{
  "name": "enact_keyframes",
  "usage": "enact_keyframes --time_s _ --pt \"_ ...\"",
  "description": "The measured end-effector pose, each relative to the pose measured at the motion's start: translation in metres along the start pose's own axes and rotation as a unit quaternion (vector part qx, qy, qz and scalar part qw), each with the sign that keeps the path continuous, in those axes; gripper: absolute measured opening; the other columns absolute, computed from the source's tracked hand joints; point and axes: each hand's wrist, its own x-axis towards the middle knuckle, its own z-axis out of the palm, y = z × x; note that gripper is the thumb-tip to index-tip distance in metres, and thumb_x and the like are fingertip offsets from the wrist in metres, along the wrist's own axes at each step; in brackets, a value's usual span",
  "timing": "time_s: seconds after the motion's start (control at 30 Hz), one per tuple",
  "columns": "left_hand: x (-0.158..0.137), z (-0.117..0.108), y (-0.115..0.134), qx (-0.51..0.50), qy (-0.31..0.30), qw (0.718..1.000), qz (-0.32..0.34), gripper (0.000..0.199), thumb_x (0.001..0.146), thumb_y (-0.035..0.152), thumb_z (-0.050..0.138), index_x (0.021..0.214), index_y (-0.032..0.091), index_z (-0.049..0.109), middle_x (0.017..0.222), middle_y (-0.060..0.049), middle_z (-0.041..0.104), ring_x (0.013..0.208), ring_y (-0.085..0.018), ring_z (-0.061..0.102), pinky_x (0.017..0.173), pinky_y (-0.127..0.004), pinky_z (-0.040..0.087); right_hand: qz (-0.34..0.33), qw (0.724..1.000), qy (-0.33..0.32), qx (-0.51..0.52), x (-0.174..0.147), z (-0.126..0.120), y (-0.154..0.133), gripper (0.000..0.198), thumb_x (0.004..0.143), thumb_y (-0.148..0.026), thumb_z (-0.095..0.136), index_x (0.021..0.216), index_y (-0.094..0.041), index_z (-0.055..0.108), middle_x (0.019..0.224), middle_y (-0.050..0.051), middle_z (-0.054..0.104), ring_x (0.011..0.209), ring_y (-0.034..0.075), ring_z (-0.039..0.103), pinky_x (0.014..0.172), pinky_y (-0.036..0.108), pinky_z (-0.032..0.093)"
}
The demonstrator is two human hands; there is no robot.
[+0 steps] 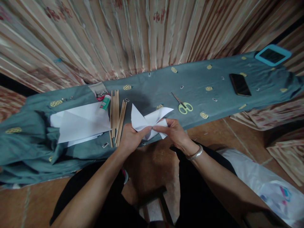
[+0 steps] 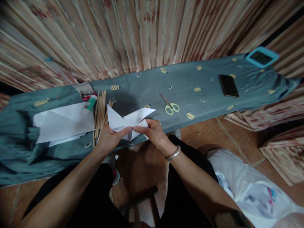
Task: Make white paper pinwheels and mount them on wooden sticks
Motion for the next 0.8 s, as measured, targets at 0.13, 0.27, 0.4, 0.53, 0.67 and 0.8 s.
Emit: enact_keyframes --time_s 0.13,0.27,0.4,0.53,0.67,0.8 --pt "-0.003 0.0 0.006 0.035 0.019 0.999 0.002 0.019 0.057 0.022 0.074 0.072 0.011 0.073 0.073 -0.007 0.074 0.068 -0.023 0.069 0.059 -0.027 0.054 -0.008 1.0 0.006 -0.012 0.0 0.001 0.001 0.021 0.053 -0.029 0.083 0.06 -0.017 0.068 0.06 -0.003 0.067 0.055 0.01 0.055 0.058 0.025 0.044" --pt "-0.005 0.0 0.007 0.049 0.012 0.999 0.014 0.015 0.06 0.023 0.071 0.071 0.012 0.072 0.072 -0.006 0.074 0.067 -0.022 0.069 0.059 -0.026 0.053 -0.019 0.999 0.019 -0.028 0.0 0.002 0.002 0.023 0.053 -0.032 0.084 0.059 -0.017 0.068 0.06 -0.003 0.066 0.054 0.01 0.054 0.057 0.025 0.043" --pt "-0.005 -0.002 0.007 0.057 0.011 0.998 0.023 0.014 0.063 0.025 0.068 0.07 0.013 0.07 0.073 -0.006 0.074 0.067 -0.021 0.068 0.06 -0.026 0.053 -0.026 0.999 0.031 -0.024 0.002 0.005 0.003 0.026 0.048 -0.034 0.087 0.058 -0.018 0.068 0.058 -0.003 0.066 0.052 0.01 0.052 0.056 0.025 0.043" --pt "-0.006 -0.004 0.009 0.045 0.008 0.999 0.027 0.013 0.065 0.025 0.066 0.069 0.013 0.069 0.075 -0.007 0.074 0.068 -0.021 0.068 0.061 -0.027 0.054 -0.025 0.999 0.029 -0.031 0.004 0.01 0.004 0.029 0.046 -0.036 0.087 0.059 -0.018 0.069 0.056 -0.003 0.064 0.052 0.01 0.051 0.055 0.024 0.044" --pt "-0.005 -0.009 0.007 0.016 0.015 0.999 0.049 0.014 0.065 0.025 0.066 0.07 0.013 0.07 0.076 -0.007 0.075 0.069 -0.021 0.068 0.065 -0.03 0.055 -0.04 0.997 -0.009 -0.065 0.003 0.017 -0.001 0.031 0.052 -0.04 0.086 0.069 -0.018 0.071 0.06 -0.002 0.065 0.055 0.012 0.053 0.056 0.024 0.043" --pt "0.004 -0.026 0.004 -0.037 0.064 0.996 0.059 0.018 0.061 0.027 0.069 0.073 0.013 0.07 0.074 -0.007 0.074 0.067 -0.022 0.068 0.065 -0.031 0.055 -0.11 0.986 -0.024 -0.125 0.005 0.018 -0.012 0.037 0.065 -0.046 0.078 0.091 -0.02 0.073 0.083 0.002 0.072 0.073 0.016 0.061 0.068 0.027 0.048"
